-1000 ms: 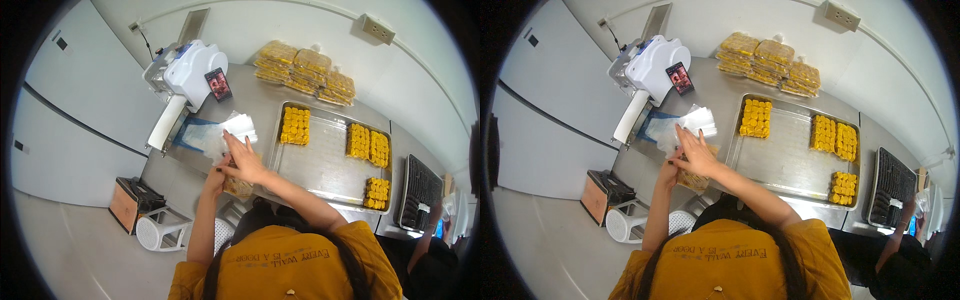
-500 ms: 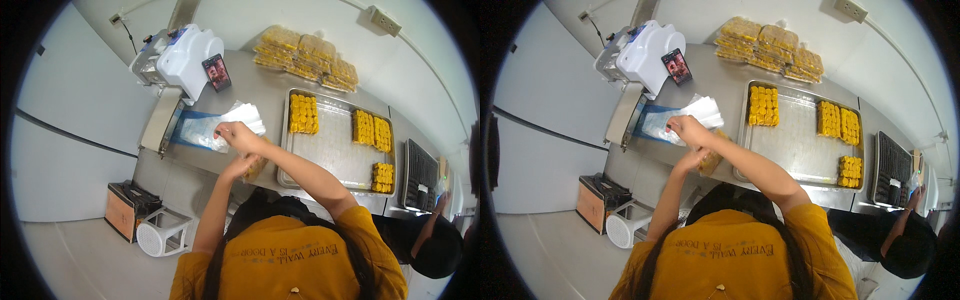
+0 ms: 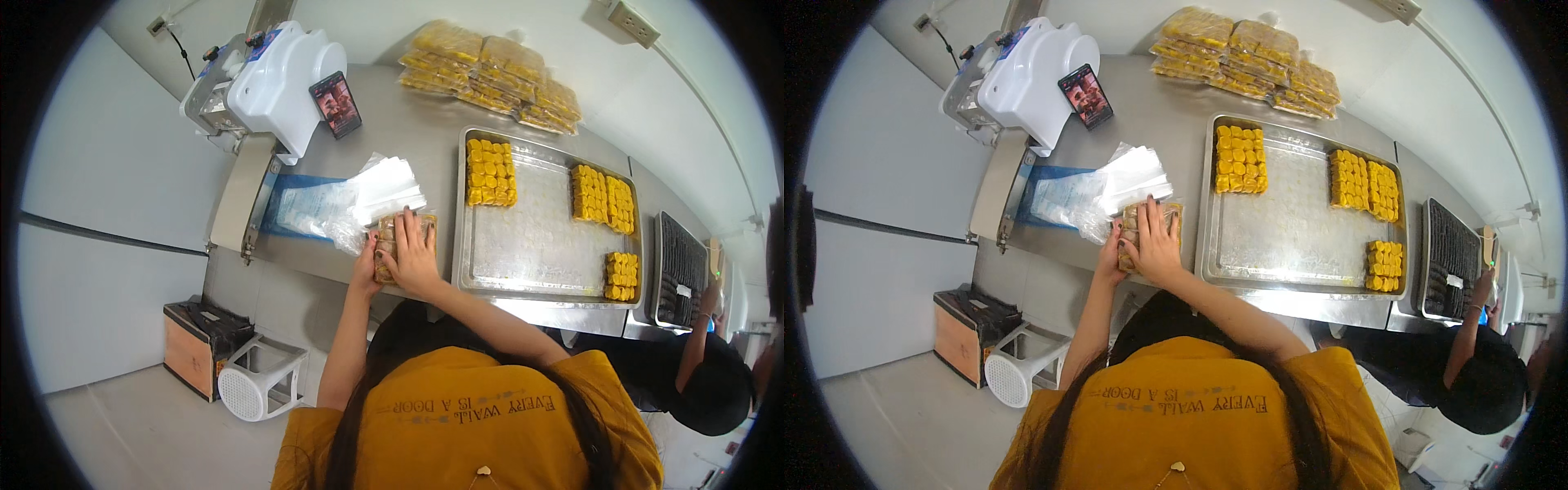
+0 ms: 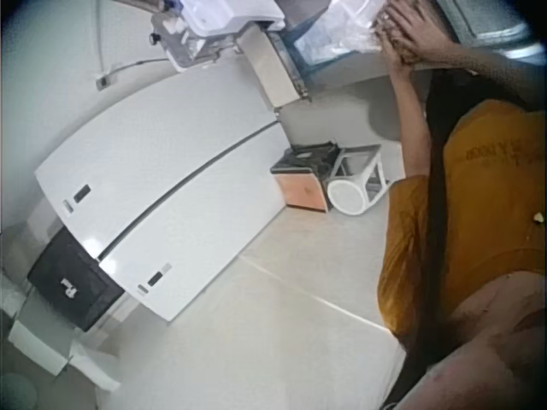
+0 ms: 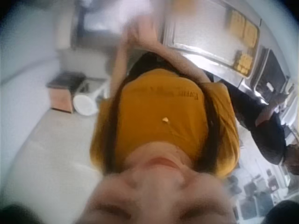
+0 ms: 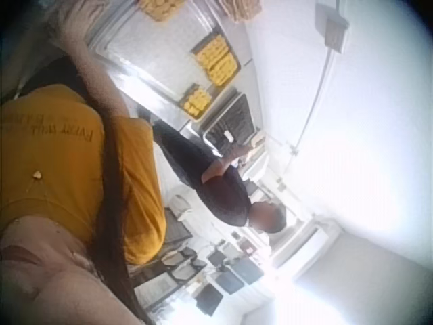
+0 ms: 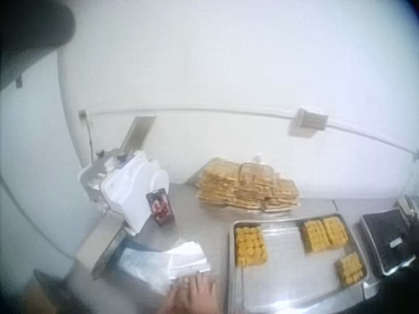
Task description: The person places yellow snack pieces from a metal tray into clear plastic bags, then seals each bag and stacks it on the counter. The person repeats this process for multiple bags throughout the clip.
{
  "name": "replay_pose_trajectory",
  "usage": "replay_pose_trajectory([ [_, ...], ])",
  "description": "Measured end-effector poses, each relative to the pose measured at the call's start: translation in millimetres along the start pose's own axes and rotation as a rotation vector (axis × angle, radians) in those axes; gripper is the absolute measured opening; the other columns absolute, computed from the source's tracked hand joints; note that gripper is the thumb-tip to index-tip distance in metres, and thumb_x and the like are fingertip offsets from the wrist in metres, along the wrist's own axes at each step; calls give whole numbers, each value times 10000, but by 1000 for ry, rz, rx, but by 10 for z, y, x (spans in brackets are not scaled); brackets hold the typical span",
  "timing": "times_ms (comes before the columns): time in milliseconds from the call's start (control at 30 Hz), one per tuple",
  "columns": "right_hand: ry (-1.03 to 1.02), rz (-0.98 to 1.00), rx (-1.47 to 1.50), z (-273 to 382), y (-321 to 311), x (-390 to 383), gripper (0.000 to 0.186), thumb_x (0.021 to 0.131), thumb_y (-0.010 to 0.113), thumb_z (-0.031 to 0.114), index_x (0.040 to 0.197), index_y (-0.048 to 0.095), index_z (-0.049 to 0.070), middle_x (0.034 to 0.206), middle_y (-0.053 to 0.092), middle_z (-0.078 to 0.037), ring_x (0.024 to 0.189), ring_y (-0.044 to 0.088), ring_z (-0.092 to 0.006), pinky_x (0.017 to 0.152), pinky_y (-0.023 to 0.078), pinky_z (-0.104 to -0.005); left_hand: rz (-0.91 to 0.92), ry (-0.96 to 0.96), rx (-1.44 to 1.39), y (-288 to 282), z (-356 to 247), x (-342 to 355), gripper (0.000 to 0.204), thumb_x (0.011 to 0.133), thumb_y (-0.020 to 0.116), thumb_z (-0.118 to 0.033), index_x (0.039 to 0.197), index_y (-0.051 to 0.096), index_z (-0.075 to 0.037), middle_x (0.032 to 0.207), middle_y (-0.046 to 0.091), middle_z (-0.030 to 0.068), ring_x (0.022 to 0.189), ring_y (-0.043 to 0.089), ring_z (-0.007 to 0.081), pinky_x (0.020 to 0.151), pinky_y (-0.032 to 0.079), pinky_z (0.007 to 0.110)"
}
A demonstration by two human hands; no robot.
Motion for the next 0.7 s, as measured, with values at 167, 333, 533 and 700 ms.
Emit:
replay_pose_trajectory([
  [167,27,-28,14,-72,271,-109,670,841,488,327,1353,250,-35,1416,212,-223,1305,217,-387,1026,151,-569,79,5,17,-76,7,48,457,955,337,-411,1271,400,-87,1182,523,68,1058,527,185,883,457,339],
  [333,-3,18,-55,-9,101,9,643,836,486,298,1349,274,-26,1403,250,-211,1274,275,-371,1019,197,-532,-15,-52,26,-46,-11,48,490,942,354,-438,1290,385,-94,1182,521,66,1056,527,176,882,456,337],
  [533,-885,229,-363,314,-234,129,617,816,497,233,1357,293,19,1283,433,-151,1036,488,-261,877,372,-372,-9,-75,371,380,-159,-156,451,942,401,-341,1290,393,-55,1227,494,71,1085,495,181,879,434,326],
  [700,-732,577,-657,310,-437,389,415,803,517,224,1184,515,58,932,631,-76,843,578,-267,721,433,-363,16,-120,821,734,-332,-268,417,897,474,-228,1247,431,-6,1230,508,115,1088,512,221,876,429,338],
])
Point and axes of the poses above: each hand's wrist, its own x-axis towards the middle knuckle, its own y-axis out of the palm, z = x × y, the point moved 5 cm from there along x, towards the middle knuckle
